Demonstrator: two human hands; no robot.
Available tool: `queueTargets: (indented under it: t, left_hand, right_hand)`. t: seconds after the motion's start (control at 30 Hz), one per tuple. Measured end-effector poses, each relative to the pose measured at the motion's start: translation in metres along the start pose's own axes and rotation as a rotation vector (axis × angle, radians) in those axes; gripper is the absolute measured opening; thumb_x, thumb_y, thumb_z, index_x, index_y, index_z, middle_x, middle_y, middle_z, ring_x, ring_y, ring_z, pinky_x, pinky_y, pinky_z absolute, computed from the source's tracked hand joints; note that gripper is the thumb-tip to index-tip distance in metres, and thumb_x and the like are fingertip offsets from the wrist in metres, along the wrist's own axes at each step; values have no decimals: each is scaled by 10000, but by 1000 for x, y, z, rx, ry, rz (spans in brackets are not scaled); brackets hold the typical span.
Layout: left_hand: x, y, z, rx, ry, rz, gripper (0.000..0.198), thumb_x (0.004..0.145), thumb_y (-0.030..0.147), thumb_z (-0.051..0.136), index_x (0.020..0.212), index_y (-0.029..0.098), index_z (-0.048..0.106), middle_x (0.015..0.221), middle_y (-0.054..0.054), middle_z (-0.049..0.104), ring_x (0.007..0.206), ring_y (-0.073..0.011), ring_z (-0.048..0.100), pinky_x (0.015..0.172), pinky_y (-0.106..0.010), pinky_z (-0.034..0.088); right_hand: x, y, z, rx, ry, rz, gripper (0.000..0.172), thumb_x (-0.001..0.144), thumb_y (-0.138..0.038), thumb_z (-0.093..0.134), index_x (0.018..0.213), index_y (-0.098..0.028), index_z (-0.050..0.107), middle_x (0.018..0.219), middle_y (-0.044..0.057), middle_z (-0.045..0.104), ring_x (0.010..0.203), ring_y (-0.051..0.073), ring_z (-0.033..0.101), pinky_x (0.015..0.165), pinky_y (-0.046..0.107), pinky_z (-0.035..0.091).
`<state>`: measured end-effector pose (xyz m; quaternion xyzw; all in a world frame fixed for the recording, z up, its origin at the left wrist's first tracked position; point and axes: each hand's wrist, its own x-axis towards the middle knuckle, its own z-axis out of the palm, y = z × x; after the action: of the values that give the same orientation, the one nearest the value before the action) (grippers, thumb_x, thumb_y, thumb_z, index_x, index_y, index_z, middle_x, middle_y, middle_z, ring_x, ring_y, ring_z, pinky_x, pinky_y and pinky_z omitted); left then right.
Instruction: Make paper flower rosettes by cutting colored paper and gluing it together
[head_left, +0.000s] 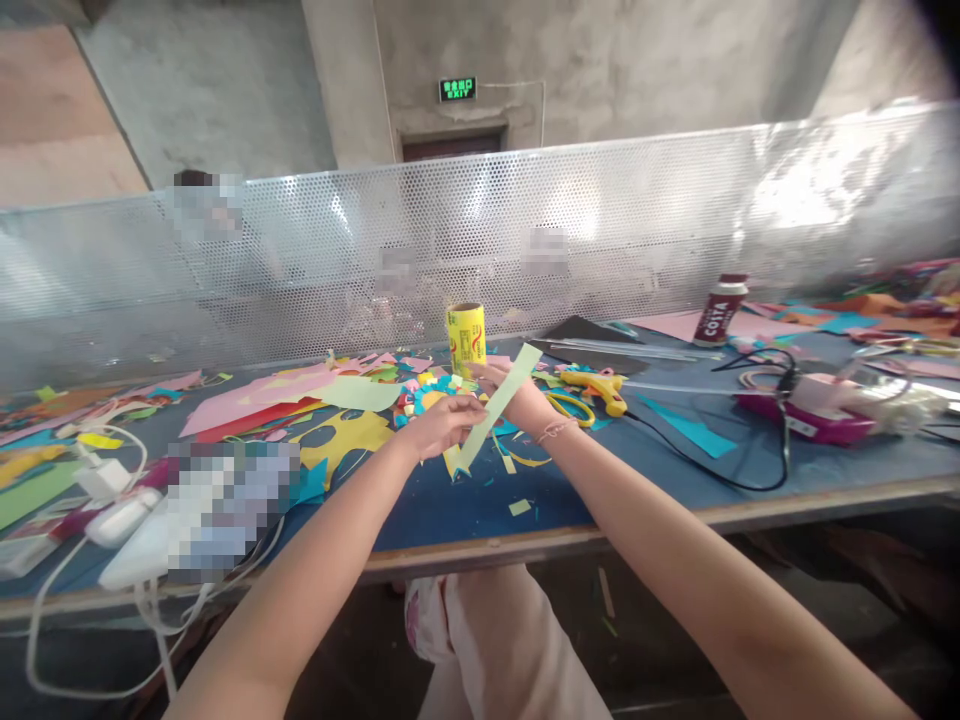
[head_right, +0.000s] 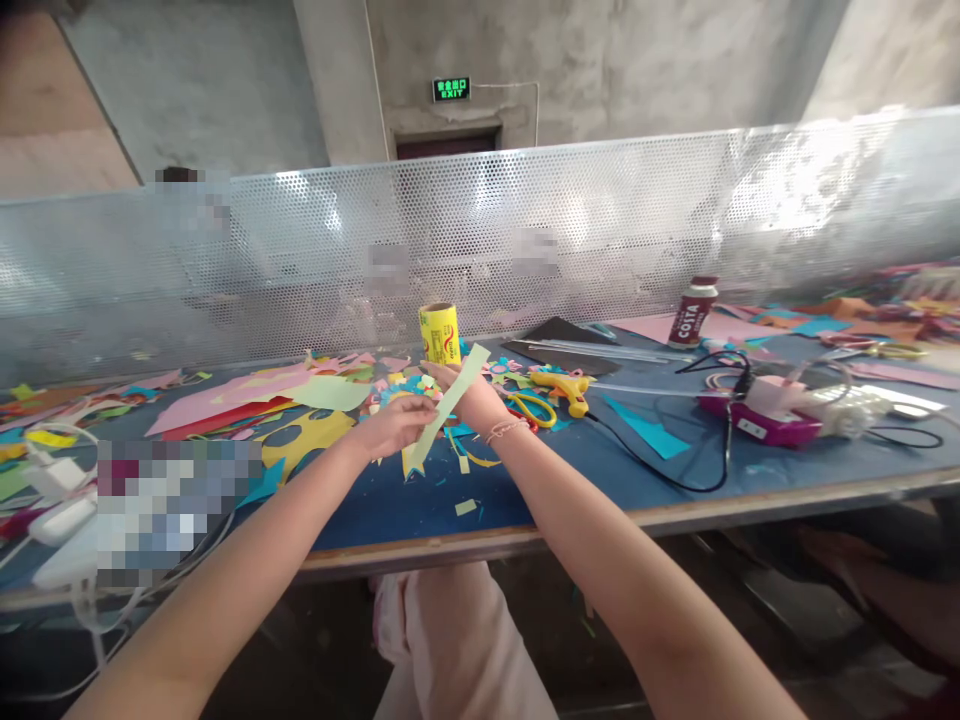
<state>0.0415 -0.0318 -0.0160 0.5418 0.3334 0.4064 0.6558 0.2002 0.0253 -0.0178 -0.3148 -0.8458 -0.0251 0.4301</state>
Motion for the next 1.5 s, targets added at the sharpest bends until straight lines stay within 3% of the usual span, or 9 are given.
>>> queueTargets:
  t: [0.13, 0.23, 0.33, 0.4, 0.5, 0.67, 0.8, 1.1, 1.5]
  left_hand:
    - [6, -3, -1, 4, 103, 35, 221, 560, 225, 777, 647, 137, 594, 594, 4, 588, 537, -91, 551, 568, -238, 443]
    - [7, 2, -13, 25, 225, 149, 192, 597, 264, 743, 669, 145, 609, 611, -9, 601, 547, -106, 562, 581, -258, 454]
    - [4, 10, -31, 184, 485, 222, 175, 626, 299, 704, 650, 160, 600, 550, 2, 567, 503, -114, 536, 540, -261, 425]
    - [2, 13, -41, 311, 598, 199, 161, 644, 298, 670, 611, 167, 583, 466, 28, 488, 424, -99, 464, 474, -246, 365]
    - [1, 11, -48, 488, 594, 131, 147, 638, 285, 651, 571, 172, 586, 448, 29, 465, 407, -96, 424, 445, -235, 320]
    - [5, 7, -49, 768, 535, 215, 113, 633, 292, 655, 606, 183, 651, 600, -23, 602, 603, -165, 555, 567, -262, 416]
    - [7, 7, -51, 844, 604, 295, 119, 660, 303, 639, 639, 186, 647, 724, -52, 657, 758, -213, 598, 706, -305, 449]
    - [6, 10, -47, 874, 628, 499, 88, 733, 254, 572, 713, 199, 638, 802, -52, 658, 785, -195, 586, 798, -317, 436]
    - [-3, 12, -23, 1384, 617, 752, 214, 873, 209, 433, 879, 185, 646, 1134, -123, 625, 1165, -264, 477, 1035, -449, 279]
  right_hand:
    - [1, -3, 1, 272, 39, 29, 322, 783, -168, 499, 1056, -249, 651, 1106, 61, 633, 1029, 222, 586, 939, 418, 453]
    - [2, 0, -3, 622, 44, 303, 306, 729, -230, 587, 1028, -240, 649, 1029, 65, 655, 894, 221, 632, 867, 431, 485]
    - [1, 3, -14, 1068, 30, 481, 318, 750, -356, 594, 1054, -264, 618, 1119, 51, 640, 959, 212, 625, 892, 420, 473]
    - [0, 1, -23, 1292, 7, 489, 387, 793, -502, 514, 1109, -291, 587, 1266, 30, 569, 1095, 212, 567, 937, 424, 446]
    - [-2, -7, -33, 1457, -37, 472, 575, 803, -683, 338, 1208, -319, 522, 1351, 18, 501, 1193, 228, 496, 959, 470, 413]
    - [-3, -18, -36, 1556, -52, 423, 630, 771, -737, 332, 1235, -342, 491, 1359, 17, 491, 1204, 245, 472, 963, 492, 378]
    - [-3, -19, -35, 1528, -56, 423, 670, 761, -760, 303, 1244, -331, 483, 1365, 28, 481, 1182, 242, 485, 953, 476, 386]
    - [-3, -19, -37, 1461, -93, 403, 734, 766, -775, 184, 1304, -336, 422, 1382, 28, 461, 1179, 222, 494, 931, 446, 414]
    - [-4, -14, -26, 1495, -197, 470, 618, 813, -670, 330, 1251, -270, 500, 1301, 60, 533, 1168, 225, 502, 966, 441, 393]
